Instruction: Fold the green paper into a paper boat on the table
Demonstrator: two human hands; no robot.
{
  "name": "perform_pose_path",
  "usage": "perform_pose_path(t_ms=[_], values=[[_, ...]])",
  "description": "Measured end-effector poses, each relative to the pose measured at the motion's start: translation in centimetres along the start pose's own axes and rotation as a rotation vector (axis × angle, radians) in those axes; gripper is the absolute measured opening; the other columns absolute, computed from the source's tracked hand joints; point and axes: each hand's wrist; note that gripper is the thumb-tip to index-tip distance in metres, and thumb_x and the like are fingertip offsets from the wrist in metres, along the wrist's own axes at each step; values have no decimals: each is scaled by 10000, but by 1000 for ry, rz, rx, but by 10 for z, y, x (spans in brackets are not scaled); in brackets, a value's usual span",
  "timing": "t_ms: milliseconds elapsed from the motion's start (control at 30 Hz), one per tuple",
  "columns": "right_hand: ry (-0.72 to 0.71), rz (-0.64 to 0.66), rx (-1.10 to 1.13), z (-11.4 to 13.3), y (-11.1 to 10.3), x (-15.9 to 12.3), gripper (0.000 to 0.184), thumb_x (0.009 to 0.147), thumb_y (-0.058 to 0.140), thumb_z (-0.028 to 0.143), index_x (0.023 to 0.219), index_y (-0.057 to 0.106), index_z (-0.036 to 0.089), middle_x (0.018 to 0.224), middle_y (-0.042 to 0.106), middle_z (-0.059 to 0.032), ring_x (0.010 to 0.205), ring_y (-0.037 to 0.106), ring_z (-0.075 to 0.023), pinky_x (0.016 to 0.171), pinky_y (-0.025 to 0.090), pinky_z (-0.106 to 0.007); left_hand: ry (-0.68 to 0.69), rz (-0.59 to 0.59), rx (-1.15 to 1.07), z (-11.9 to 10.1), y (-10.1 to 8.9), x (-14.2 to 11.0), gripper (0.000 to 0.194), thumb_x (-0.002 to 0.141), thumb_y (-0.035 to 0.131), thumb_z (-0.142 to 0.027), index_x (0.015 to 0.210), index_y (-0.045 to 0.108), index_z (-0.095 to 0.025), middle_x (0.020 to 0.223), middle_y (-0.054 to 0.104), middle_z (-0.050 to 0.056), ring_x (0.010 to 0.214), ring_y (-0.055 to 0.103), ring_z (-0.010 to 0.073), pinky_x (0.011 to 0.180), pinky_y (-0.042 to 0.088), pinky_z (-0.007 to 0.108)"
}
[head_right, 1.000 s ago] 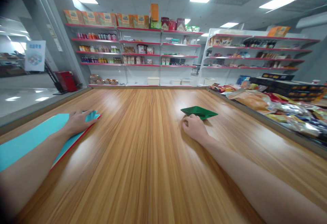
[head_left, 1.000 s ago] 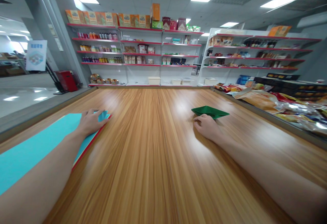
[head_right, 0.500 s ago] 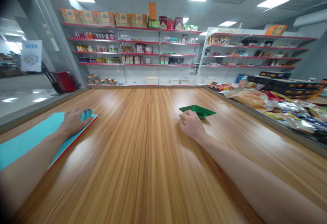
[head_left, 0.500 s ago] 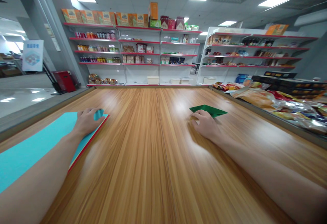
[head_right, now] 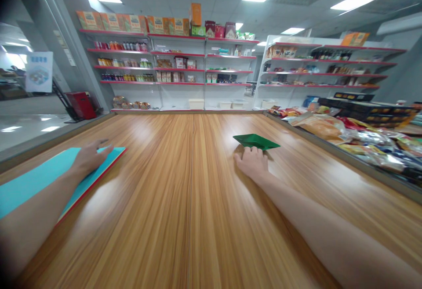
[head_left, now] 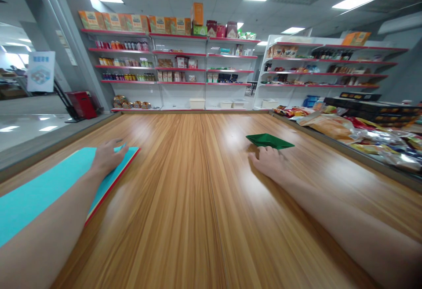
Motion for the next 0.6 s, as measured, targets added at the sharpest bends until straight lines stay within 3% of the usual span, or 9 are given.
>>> perform_pose_path(t_ms=[167,367,500,600], values=[[144,39,5,-9,14,11,650,837,405,607,1120,595,54,1166,540,-221,1113,480,-384,904,375,-517,-231,22,9,2,-12,0,476,843,438,-452,1096,679,-129,1075,686,123,977,605,285,741,433,315],[276,-42,-38,-11,17,9,732,803,443,613,1107,578,-39,1143,497,-294,1101,454,-419,886,363,-523,-296,24,63,1,-17,3,431,812,454,-425,981,729,-139,956,702,111,925,596,289,672,404,300],[105,-206,-116,-5,8,0,544,786,522,497,1010,623,12,1092,500,-275,1054,455,-408,842,369,-523,-276,45,77,-1,-28,10,400,783,493,-426,887,733,-123,814,684,81,845,596,277,659,418,304],[10,-235,-119,-2,1,-4,427,794,517,400,951,646,24,1045,511,-268,995,483,-396,788,398,-502,-301,49,79,-3,-37,13,396,757,531,-453,780,719,-105,686,648,73,756,590,268,622,429,313]])
Point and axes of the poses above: each hand's wrist, its own x-axis towards the middle knuckle, its own y-axis out of the palm, z = x × y
